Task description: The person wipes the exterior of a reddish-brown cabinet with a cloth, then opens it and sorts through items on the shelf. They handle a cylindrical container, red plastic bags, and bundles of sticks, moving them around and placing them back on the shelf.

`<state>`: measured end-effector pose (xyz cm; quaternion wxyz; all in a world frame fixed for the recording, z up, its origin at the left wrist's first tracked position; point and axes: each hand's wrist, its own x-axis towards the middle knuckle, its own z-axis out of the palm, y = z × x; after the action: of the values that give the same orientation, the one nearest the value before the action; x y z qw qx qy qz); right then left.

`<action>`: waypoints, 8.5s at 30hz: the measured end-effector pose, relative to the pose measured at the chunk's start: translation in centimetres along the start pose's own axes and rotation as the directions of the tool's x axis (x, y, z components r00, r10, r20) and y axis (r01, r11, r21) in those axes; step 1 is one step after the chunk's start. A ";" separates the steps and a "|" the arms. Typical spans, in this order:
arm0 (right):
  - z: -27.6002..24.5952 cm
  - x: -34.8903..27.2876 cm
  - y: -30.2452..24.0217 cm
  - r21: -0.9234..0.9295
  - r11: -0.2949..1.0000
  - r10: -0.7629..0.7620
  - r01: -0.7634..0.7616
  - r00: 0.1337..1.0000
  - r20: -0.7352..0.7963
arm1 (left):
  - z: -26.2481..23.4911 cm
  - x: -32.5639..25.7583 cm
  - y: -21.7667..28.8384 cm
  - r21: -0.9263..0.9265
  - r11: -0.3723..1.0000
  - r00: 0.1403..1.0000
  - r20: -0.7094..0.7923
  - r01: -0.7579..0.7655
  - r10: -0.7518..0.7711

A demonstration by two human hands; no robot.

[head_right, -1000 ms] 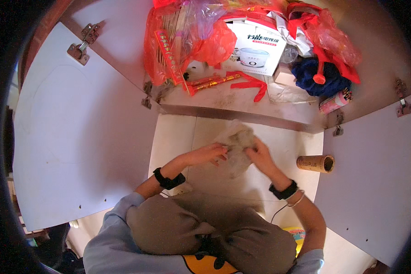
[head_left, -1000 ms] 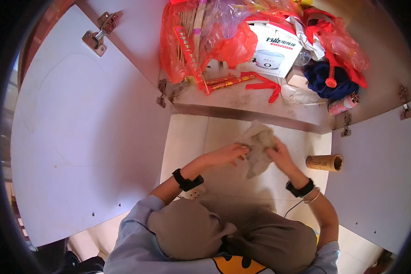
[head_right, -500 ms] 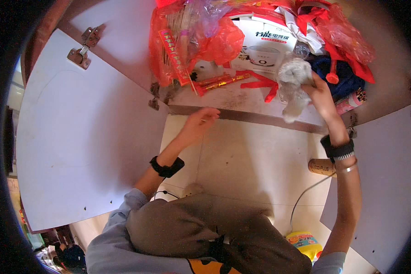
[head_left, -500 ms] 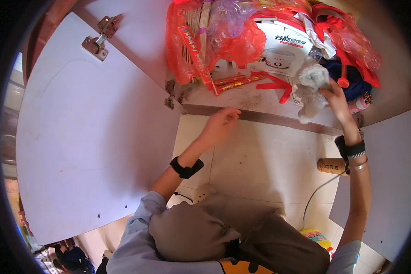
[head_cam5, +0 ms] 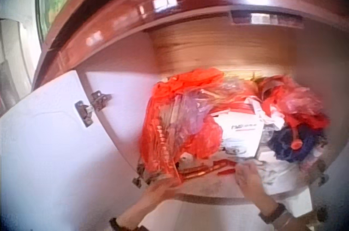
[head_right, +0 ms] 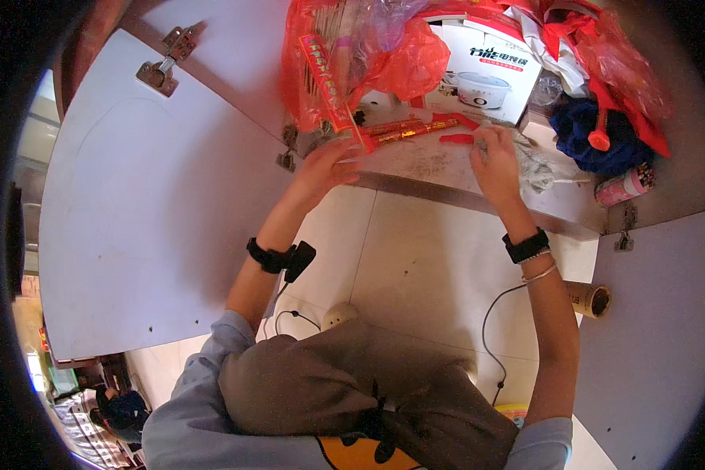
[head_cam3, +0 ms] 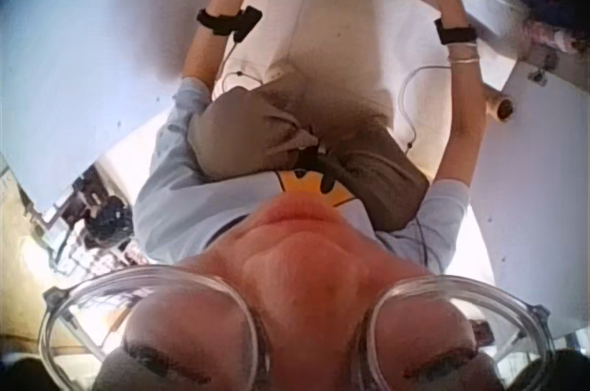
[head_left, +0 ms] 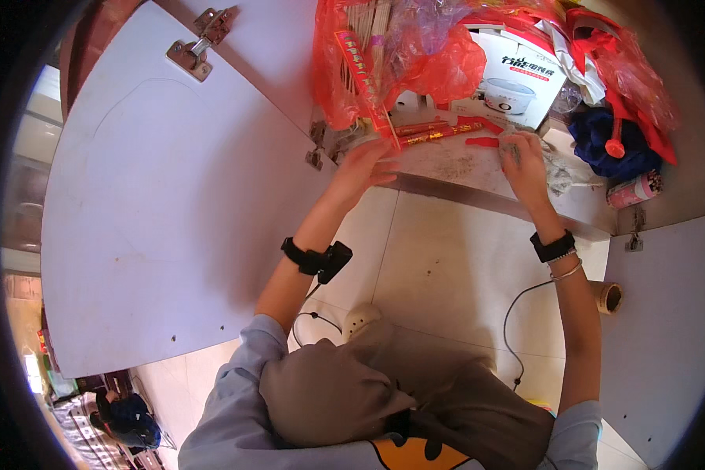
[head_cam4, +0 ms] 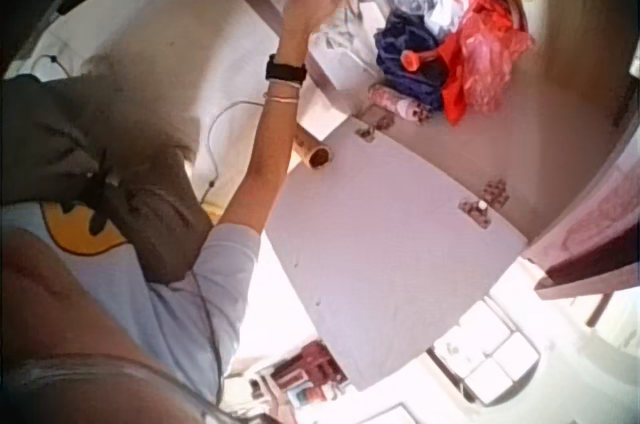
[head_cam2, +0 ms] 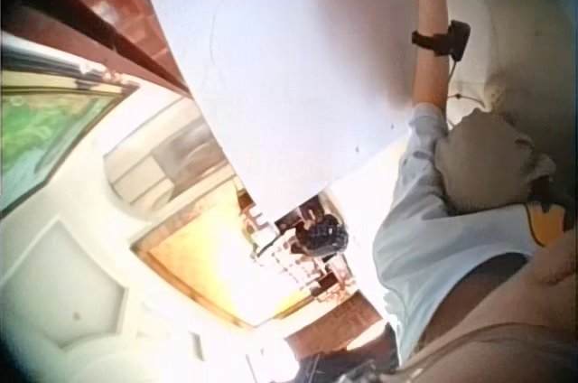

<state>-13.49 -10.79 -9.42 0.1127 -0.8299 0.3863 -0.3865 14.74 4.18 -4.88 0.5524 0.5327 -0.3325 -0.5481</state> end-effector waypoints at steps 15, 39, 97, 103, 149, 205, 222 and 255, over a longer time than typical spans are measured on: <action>8.3 -0.1 -7.2 0.498 0.436 0.306 -0.750 0.644 0.701 | 0.3 2.1 0.8 -0.029 0.999 0.987 -0.160 -0.018 0.013; 10.5 2.9 -9.6 0.624 0.751 0.019 -0.215 0.952 0.306 | 0.1 1.2 1.2 0.295 0.945 0.938 -0.267 -0.139 0.222; 4.9 15.2 -16.7 0.448 0.809 0.209 -0.379 0.899 0.384 | -1.5 1.8 8.0 0.927 0.309 0.541 -0.151 -0.213 0.827; 9.2 18.2 -15.8 0.345 0.918 0.096 -0.198 0.952 0.292 | -2.3 3.6 9.5 0.944 0.319 0.717 -0.163 -0.087 0.678; 7.3 10.1 -15.3 0.522 -0.264 0.034 -0.811 0.533 0.845 | 2.2 -1.7 15.2 0.692 0.462 0.467 -0.202 -0.554 0.861; 4.0 13.2 -17.5 0.870 0.492 -0.269 -0.025 0.946 0.180 | 3.9 -4.1 17.6 0.850 0.269 0.576 0.050 -0.454 0.816; -1.0 8.8 -23.1 0.921 0.281 -0.023 -0.269 0.958 0.287 | 3.9 -6.3 17.4 0.522 0.709 0.842 0.034 -0.475 0.539; -0.7 6.4 -26.6 0.246 0.863 -0.410 0.440 0.897 -0.167 | 4.0 -10.5 19.1 0.527 0.611 0.731 0.030 -0.591 0.681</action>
<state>3.29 2.61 7.48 0.1184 -0.8482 0.1412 -0.4966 13.87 10.17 16.40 0.5788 0.5490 -0.5813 -0.1601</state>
